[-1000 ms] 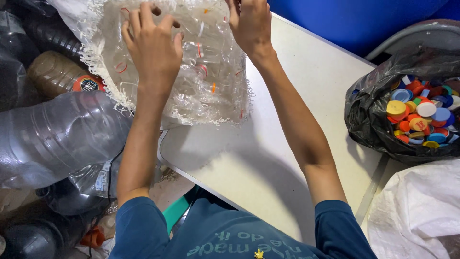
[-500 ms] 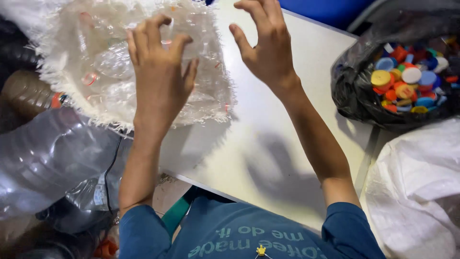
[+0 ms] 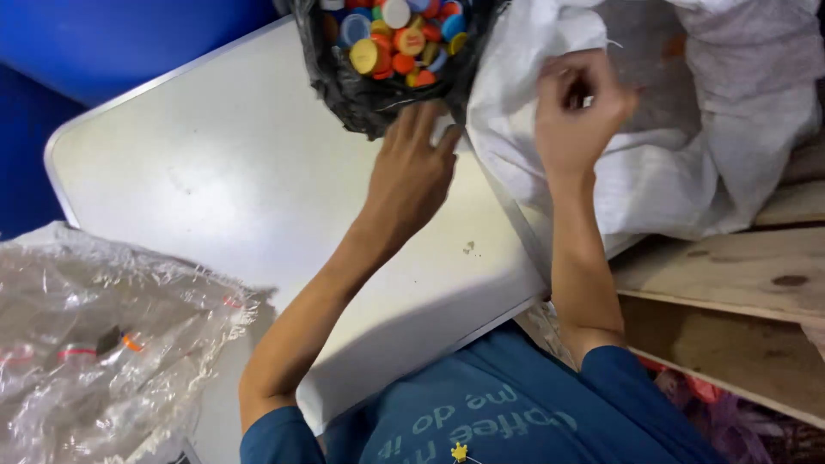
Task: The person removes plastic bottles from a white sack, unscrews the caps, and places the caps into a black bag. They then crush the empty bottles and place them into a separate white sack. This process is repeated for multiple bottles.
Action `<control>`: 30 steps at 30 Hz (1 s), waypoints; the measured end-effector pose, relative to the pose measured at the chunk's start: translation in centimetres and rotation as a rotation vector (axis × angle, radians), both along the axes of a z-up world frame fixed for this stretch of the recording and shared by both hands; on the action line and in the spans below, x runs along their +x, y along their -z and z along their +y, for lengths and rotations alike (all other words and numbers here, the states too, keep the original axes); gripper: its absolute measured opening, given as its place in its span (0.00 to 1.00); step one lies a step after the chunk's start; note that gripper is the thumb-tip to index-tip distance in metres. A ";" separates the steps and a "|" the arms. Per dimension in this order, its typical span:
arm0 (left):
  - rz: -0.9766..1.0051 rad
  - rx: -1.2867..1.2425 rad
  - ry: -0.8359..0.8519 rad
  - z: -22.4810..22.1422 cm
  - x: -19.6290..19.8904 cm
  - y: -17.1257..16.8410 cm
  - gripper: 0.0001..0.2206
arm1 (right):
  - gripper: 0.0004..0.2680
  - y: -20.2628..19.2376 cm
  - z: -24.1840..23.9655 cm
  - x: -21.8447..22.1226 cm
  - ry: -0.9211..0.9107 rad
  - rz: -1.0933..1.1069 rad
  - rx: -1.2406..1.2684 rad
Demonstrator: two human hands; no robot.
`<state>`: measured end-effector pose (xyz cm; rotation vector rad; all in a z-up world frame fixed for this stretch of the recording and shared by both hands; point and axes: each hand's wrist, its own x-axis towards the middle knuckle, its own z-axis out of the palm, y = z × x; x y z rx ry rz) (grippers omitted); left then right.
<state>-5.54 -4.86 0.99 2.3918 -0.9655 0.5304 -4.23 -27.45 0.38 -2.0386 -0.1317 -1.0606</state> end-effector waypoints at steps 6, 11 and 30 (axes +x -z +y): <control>-0.042 -0.159 0.292 -12.5 2.9 3.8 0.14 | 0.06 7.6 -10.4 0.2 0.329 0.180 -0.037; 0.070 -0.305 0.385 -17.6 6.1 4.7 0.16 | 0.15 11.1 -9.1 0.7 -0.179 0.276 0.020; 0.261 -0.039 0.321 -14.3 10.3 10.4 0.15 | 0.26 10.3 -13.1 3.4 0.490 0.719 -0.509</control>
